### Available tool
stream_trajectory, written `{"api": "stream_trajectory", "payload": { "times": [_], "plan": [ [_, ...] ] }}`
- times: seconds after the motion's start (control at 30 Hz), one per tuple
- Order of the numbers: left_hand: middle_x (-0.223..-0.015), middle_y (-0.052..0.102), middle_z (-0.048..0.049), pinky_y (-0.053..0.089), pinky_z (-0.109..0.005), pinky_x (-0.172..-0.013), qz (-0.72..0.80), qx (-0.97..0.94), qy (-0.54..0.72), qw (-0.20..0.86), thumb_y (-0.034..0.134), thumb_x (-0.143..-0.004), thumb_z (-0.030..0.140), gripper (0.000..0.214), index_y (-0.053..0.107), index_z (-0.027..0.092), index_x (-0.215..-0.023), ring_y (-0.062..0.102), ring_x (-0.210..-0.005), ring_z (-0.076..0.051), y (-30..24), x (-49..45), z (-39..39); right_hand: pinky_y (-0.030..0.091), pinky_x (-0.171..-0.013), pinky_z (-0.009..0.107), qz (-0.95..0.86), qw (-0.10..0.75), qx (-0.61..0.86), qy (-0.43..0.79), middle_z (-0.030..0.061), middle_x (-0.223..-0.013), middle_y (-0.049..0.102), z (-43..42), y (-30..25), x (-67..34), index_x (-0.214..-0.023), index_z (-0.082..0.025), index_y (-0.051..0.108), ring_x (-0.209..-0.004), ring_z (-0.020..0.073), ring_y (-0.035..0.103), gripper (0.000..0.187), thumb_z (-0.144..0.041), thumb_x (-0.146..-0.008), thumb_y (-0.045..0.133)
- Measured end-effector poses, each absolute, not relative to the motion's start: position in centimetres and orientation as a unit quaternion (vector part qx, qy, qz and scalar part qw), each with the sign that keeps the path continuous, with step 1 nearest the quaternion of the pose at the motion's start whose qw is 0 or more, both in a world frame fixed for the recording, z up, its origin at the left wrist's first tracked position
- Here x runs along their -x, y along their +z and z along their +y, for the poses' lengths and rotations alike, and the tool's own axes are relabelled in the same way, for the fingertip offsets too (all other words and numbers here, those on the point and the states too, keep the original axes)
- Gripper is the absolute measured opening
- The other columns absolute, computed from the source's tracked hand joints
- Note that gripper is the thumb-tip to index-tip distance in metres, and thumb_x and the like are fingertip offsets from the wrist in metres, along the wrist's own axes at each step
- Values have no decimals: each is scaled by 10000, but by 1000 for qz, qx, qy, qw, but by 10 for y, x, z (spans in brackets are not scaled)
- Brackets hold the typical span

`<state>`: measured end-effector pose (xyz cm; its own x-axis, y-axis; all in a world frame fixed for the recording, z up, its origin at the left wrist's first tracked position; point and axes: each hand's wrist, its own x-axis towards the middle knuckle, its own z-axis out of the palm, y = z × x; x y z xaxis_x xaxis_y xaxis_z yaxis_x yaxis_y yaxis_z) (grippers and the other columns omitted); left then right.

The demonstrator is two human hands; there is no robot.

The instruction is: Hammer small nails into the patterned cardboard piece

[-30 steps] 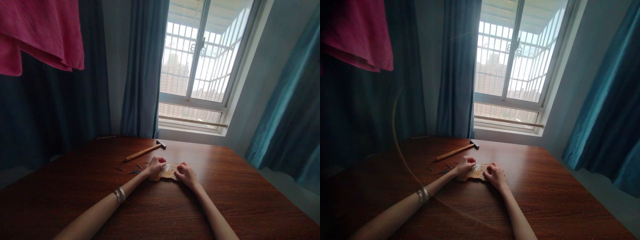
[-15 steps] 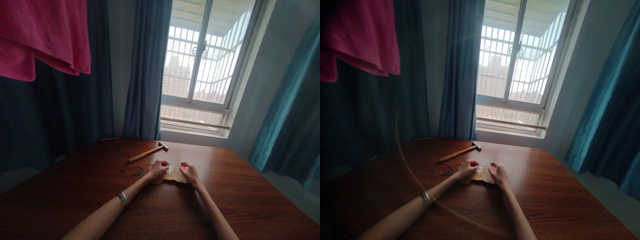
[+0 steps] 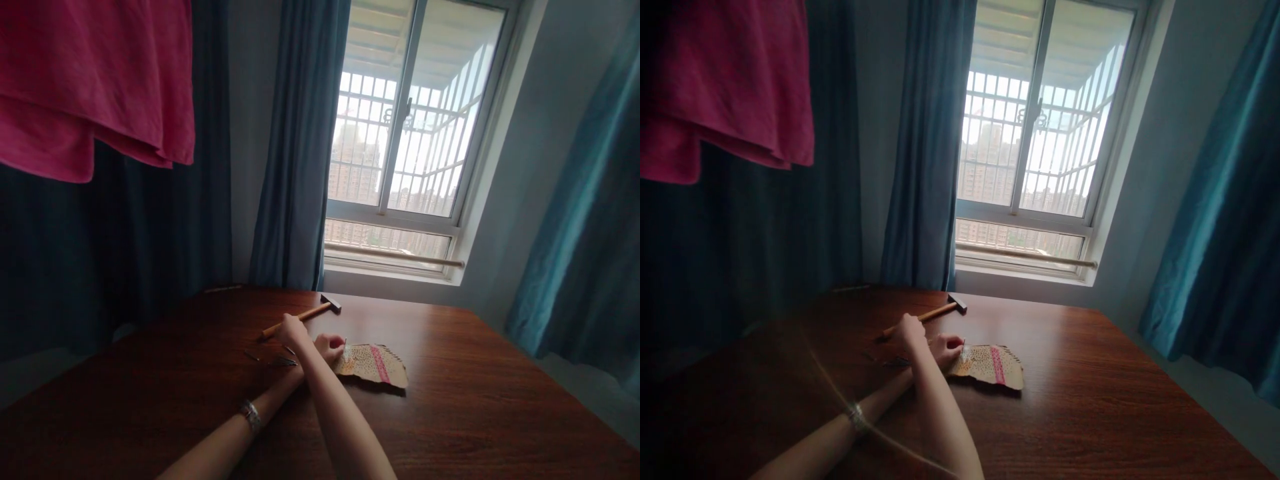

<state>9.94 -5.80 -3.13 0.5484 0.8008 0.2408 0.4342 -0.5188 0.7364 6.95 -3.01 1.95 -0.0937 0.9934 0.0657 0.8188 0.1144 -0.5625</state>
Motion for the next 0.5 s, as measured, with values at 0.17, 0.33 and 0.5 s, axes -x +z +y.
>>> {"api": "stream_trajectory", "payload": {
  "times": [0.17,0.33,0.5],
  "plan": [
    [-809,698,-52,447,-287,-695,356,-827,309,306,521,-697,300,223,698,207,-794,618,-765,-218,-32,-99,-61,467,-735,421,-662,209,695,186,142,-1010,654,-17,4,-52,-996,-187,601,-957,293,607,256,-327,-823,474],
    [-740,682,-74,430,-281,-646,342,-833,328,286,516,-711,294,218,693,175,-758,599,-698,-200,-37,-100,-59,437,-784,466,-646,221,709,179,160,-1059,634,-15,-6,-55,-1021,-178,584,-988,306,591,335,-402,-866,389],
    [-738,676,-53,423,-252,-636,342,-832,319,298,505,-722,285,221,682,161,-771,593,-699,-179,-36,-100,-59,420,-828,463,-619,238,724,188,168,-1063,629,-12,-4,-58,-1014,-162,582,-1019,303,576,358,-432,-853,411]
  ]
}}
